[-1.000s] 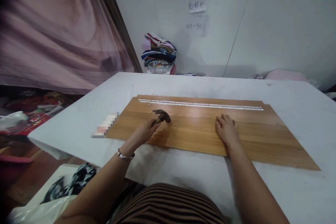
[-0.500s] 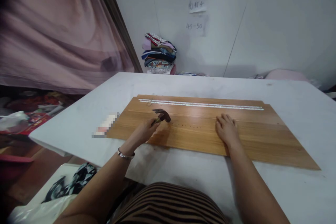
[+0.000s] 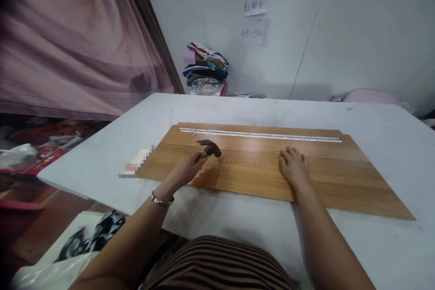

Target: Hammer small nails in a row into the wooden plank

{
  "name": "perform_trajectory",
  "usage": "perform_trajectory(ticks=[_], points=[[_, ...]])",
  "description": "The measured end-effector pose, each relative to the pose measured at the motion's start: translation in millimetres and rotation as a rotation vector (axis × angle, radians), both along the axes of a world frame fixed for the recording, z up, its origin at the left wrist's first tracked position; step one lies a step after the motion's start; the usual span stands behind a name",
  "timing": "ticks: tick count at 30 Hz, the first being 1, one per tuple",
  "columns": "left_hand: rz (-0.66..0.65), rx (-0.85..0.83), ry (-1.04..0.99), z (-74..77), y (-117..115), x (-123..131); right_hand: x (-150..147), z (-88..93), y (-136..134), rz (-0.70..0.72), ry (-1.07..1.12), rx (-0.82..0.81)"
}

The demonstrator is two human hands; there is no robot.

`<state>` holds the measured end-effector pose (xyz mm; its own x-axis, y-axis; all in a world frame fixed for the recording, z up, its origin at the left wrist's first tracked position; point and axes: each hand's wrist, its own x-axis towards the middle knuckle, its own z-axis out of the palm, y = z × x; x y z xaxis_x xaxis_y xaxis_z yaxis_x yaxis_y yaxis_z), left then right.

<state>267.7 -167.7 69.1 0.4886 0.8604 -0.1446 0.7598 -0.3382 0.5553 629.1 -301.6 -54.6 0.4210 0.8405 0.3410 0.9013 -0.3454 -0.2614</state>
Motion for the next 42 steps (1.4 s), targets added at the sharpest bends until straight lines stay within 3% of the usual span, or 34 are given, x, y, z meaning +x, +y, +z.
perform_trajectory(ticks=[42], points=[[0.015, -0.014, 0.07, -4.7, -2.8, 1.4, -0.5, 2.7, -0.1, -0.019, -0.007, -0.046]])
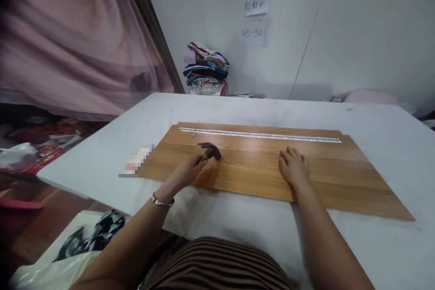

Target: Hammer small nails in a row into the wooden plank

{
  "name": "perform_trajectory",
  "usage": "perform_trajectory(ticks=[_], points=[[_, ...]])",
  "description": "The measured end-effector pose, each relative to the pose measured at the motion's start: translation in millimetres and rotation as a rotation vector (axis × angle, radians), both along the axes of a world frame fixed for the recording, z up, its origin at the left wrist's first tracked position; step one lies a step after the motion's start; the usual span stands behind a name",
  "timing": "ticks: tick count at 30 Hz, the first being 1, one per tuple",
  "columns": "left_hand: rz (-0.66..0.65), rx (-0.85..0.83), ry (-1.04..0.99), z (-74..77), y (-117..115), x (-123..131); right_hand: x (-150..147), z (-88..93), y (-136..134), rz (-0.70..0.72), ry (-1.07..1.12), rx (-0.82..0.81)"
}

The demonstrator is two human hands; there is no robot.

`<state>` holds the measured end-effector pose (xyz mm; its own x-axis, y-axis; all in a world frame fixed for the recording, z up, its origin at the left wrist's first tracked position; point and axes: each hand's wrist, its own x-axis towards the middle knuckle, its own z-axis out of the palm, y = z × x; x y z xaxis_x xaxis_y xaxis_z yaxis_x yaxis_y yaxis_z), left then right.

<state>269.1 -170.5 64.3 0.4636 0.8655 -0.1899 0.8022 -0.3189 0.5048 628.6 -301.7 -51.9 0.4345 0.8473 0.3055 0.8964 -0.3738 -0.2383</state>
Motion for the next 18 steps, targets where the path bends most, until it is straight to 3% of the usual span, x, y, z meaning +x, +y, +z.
perform_trajectory(ticks=[7, 18], points=[[-0.016, 0.01, -0.058, 6.5, 0.2, -0.7, 0.2, -0.8, 0.2, 0.0, 0.015, 0.005], [-0.022, -0.006, -0.005, 1.0, -0.2, -0.1, 0.4, -2.9, -0.3, 0.006, 0.003, 0.038]])
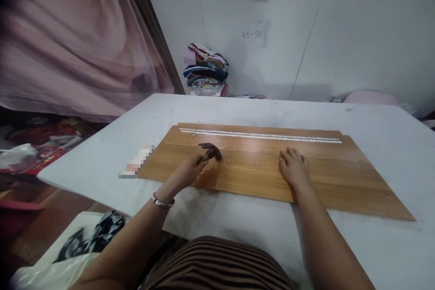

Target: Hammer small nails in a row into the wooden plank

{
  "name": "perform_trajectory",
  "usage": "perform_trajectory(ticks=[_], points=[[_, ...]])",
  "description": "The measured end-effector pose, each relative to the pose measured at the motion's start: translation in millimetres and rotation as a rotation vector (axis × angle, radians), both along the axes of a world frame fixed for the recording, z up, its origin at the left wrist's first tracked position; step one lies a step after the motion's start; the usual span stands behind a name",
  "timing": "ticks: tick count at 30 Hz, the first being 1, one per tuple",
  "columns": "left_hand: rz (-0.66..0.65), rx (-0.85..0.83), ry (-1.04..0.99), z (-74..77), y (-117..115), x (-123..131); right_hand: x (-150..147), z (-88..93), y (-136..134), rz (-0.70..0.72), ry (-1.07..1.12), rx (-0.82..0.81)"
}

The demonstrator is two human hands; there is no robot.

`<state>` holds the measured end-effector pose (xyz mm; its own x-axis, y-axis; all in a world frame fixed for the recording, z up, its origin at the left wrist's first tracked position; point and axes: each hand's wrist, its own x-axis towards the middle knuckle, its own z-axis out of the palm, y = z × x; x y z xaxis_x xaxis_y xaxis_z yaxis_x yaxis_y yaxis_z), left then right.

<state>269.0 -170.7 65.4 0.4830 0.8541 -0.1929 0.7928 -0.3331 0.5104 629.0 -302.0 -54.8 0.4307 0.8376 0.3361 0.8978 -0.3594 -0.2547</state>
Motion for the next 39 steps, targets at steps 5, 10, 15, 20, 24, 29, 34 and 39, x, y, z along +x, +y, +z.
perform_trajectory(ticks=[5, 10, 15, 20, 24, 29, 34, 39], points=[[0.006, 0.012, -0.027, 4.3, 0.2, 0.0, 0.3, 0.1, 0.0, 0.003, -0.004, -0.01], [0.011, 0.014, -0.005, 2.8, 1.1, 0.6, 0.5, -1.0, 0.3, 0.005, 0.004, 0.015], [0.003, 0.008, 0.021, 0.8, -0.2, 1.1, 0.0, -0.9, 0.1, -0.005, 0.006, 0.004], [0.01, 0.01, -0.019, 3.6, -0.9, 0.0, 0.3, -1.0, 0.2, 0.0, 0.007, 0.0], [0.02, 0.017, -0.034, 4.7, 0.4, 0.1, 0.4, -0.4, 0.3, 0.007, 0.01, 0.002], [0.008, 0.011, 0.008, -0.3, 1.2, 0.9, 0.6, 0.7, 0.1, 0.01, 0.001, -0.008], [0.001, 0.004, 0.021, -0.9, -0.4, 0.6, 0.3, 0.0, 0.4, 0.002, 0.012, 0.0], [0.002, 0.01, -0.008, 2.6, -0.3, -0.5, 0.1, -1.7, 0.6, 0.008, 0.009, 0.014]])
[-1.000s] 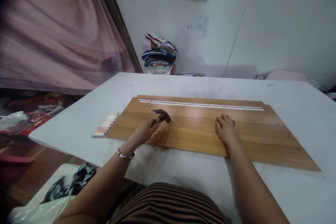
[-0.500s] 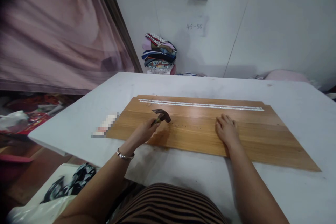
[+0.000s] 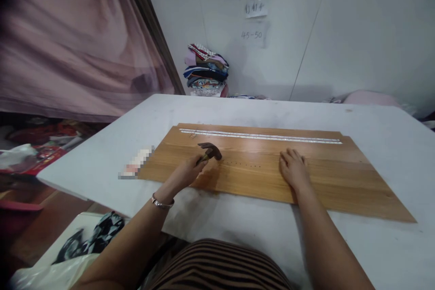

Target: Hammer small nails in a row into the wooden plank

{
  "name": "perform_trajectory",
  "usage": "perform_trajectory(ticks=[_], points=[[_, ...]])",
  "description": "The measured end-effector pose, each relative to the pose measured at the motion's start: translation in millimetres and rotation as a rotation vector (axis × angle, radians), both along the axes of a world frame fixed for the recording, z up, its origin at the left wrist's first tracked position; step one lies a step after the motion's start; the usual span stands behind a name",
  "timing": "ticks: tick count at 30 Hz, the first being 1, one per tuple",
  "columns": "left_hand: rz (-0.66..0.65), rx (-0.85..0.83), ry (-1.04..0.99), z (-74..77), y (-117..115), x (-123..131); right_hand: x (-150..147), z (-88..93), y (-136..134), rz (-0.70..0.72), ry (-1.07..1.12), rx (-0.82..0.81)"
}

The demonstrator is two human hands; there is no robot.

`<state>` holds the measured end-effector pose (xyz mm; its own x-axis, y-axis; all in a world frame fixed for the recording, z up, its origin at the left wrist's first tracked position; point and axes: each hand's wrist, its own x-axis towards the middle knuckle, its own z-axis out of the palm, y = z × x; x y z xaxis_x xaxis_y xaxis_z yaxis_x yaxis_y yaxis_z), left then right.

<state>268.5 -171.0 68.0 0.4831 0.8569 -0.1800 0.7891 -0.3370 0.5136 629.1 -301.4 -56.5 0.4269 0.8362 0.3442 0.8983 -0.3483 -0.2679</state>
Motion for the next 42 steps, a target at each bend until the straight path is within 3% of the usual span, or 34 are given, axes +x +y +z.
perform_trajectory(ticks=[8, 16, 24, 35, 42], points=[[-0.001, 0.006, 0.011, -5.6, 1.3, 0.5, 0.9, 0.2, -0.3, -0.014, -0.005, -0.033], [0.0, 0.003, -0.018, 0.5, 0.6, 0.5, 0.6, 1.5, 0.4, -0.017, -0.003, -0.048], [0.0, -0.002, 0.006, -7.4, 3.7, 0.9, 1.4, -0.2, 0.0, -0.007, -0.007, -0.038], [0.02, 0.018, -0.067, -1.9, 5.5, -1.6, -0.1, 0.9, -0.1, -0.011, -0.004, -0.024], [0.011, 0.004, 0.008, -6.7, 3.4, 0.5, 0.5, 0.5, 0.2, -0.011, -0.003, -0.028]])
